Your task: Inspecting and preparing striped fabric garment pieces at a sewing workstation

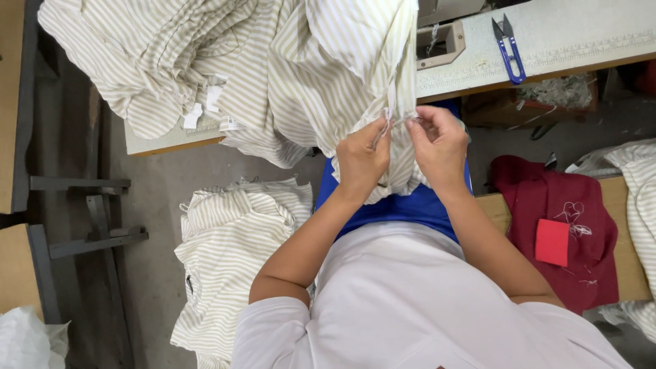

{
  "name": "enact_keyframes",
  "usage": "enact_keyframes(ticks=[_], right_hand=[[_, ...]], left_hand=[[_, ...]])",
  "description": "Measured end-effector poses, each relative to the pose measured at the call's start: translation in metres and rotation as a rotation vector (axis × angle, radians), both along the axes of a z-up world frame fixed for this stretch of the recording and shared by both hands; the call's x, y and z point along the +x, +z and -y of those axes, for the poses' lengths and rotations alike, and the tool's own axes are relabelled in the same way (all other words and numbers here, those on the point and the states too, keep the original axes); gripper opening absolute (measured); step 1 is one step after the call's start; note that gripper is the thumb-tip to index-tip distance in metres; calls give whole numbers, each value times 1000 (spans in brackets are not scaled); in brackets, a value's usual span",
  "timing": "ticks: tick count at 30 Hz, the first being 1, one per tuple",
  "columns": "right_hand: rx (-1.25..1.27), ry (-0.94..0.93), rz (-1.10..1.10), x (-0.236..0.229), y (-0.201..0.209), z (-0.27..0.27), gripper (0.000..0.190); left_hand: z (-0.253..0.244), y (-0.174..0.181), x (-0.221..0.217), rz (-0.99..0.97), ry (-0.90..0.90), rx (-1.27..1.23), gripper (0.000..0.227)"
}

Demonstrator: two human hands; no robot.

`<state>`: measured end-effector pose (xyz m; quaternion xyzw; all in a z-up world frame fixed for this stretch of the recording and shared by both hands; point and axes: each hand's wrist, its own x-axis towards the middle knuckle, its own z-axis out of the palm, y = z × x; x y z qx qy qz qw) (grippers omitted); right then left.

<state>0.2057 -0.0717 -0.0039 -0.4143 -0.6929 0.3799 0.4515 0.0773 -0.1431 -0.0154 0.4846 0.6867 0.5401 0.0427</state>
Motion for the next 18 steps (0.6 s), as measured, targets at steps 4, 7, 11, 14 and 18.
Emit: enact_keyframes(ticks=[4,7,11,14,18], right_hand=[[157,-77,14,-5,19,-17,7],[57,-28,6,-22,16,-45,6],[-299,99,-218,-50,38,-76,14],[-186,123,-216,-59,49,-87,8],[-126,-29,-210,-63,6,-108,5]], left_hand=[[2,14,9,-331,28,-30,14],[-3,6,20,-629,59,-66,26],[-10,-20,26,-775,75,-135,30],[-9,-35,19,-724,-16,-247,41],[-11,-12,-12,-265,-338,-372,23]])
